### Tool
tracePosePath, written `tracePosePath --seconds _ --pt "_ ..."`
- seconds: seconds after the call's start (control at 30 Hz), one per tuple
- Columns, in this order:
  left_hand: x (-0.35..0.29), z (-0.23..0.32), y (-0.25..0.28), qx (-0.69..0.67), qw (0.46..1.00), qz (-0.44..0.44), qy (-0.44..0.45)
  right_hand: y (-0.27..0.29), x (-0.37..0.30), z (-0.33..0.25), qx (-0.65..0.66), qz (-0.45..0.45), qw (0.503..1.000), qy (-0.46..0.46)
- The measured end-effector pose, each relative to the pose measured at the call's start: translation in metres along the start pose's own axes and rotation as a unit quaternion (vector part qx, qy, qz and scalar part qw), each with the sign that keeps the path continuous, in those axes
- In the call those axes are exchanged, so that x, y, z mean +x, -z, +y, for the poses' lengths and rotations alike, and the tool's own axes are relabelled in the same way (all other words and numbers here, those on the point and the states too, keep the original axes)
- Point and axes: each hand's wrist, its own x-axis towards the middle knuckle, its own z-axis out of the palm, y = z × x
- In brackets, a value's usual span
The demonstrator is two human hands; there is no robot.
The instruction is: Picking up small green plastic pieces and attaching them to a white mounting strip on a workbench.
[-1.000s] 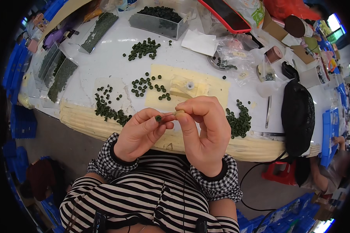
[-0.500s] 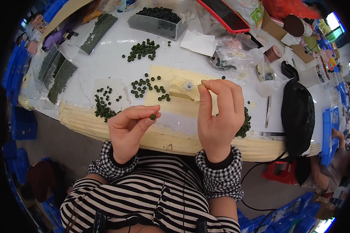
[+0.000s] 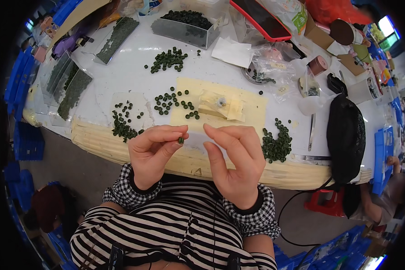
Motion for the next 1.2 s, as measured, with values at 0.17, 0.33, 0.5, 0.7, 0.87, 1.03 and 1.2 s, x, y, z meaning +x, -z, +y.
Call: tracePosePath --seconds 0.17,0.33,0.5,0.7,0.87,1.03,1.2 --pt "0.001 -0.001 -0.001 0.004 1.000 -0.013 -0.006 -0.006 -0.014 -0.007 0.072 -0.053 0.996 -0.022" --pt "0.001 0.001 -0.001 0.018 1.000 -0.017 -0.012 -0.011 -0.014 -0.006 0.072 -0.046 0.996 0.015" --pt "0.001 0.000 -0.002 0.026 0.999 -0.020 -0.017 -0.012 -0.016 -0.005 0.071 -0.044 0.996 0.020" --pt "0.001 0.000 -0.002 0.026 0.999 -0.023 -0.014 -0.010 -0.014 -0.003 0.062 -0.043 0.996 0.041" --pt "0.002 -0.001 -0.002 0.019 0.999 -0.026 -0.002 -0.010 -0.013 -0.001 0.058 -0.045 0.996 0.047" --pt "0.001 -0.001 -0.002 0.014 1.000 -0.021 0.004 -0.011 -0.012 0.000 0.058 -0.044 0.996 0.056" --pt "0.001 -0.002 -0.001 0.014 1.000 -0.022 0.008 -0.011 -0.012 -0.001 0.056 -0.046 0.996 0.058"
